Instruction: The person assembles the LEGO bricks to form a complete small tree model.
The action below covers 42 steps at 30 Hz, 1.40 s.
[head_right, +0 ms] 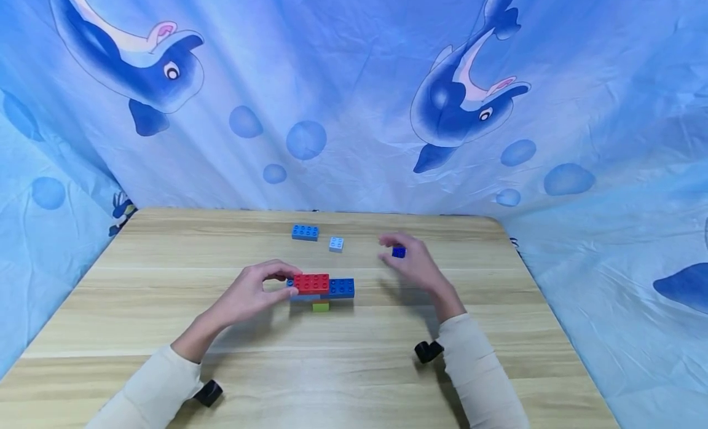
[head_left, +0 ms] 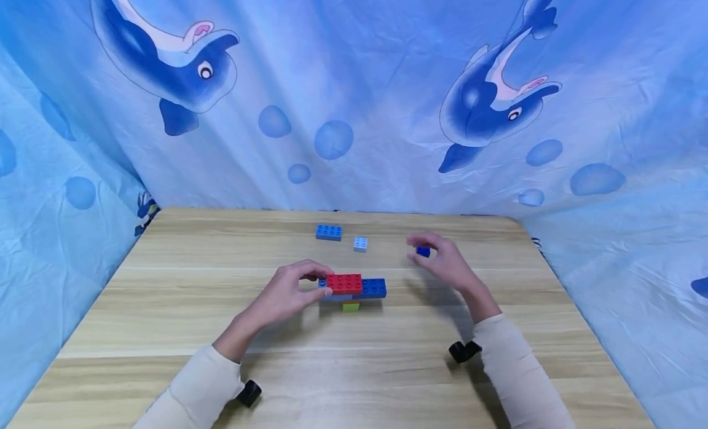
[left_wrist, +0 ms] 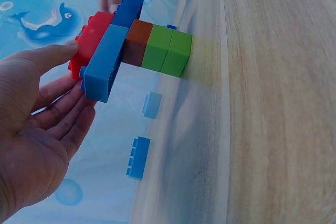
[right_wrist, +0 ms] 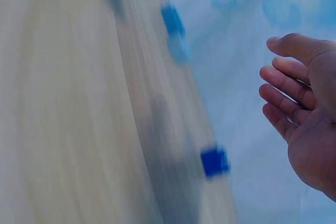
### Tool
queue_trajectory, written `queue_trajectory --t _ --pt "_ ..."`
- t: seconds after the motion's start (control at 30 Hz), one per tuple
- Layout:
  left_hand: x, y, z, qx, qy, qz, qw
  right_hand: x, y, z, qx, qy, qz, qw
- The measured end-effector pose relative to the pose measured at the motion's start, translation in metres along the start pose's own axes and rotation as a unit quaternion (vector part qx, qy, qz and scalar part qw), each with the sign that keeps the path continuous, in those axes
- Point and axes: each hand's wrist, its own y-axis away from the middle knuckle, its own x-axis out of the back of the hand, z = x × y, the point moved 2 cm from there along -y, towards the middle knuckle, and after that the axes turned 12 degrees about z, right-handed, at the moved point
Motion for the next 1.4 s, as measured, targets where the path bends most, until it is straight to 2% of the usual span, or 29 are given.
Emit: queue_trajectory --t 0.17,0.3,0.63,0.8,1.03,1.23,1.4 --pt "0.002 -0.001 0.001 0.001 0.007 0.001 1.0 0.02 -0.012 0.039 -0.053 0.003 0.012 0.9985" --pt "0.002 -0.001 0.002 -0.004 0.005 0.0 1.0 0.026 -0.017 0.059 -0.089 0.003 0.003 0.996" --pt "0.0 -0.001 0.002 -0.009 0.005 -0.002 0.9999 0.019 -0.021 0.086 -0.124 0.024 -0.023 0.9917" --pt "-0.001 0.0 0.001 -0.007 0.002 0.0 1.0 0.015 -0.02 0.09 -0.113 0.045 -0.021 0.9923" --pt "0.0 0.0 0.001 -0.006 0.005 -0.003 1.0 0.014 -0.016 0.079 -0.132 0.034 -0.016 0.9905" --pt "0.001 0.001 -0.002 -0.005 0.004 -0.001 1.0 0.009 -0.012 0.036 -0.127 -0.002 -0.019 0.9917" --pt "0.001 0.001 -0.002 -0.003 0.004 -0.002 1.0 0.001 0.0 0.002 -0.089 -0.016 -0.022 0.9956"
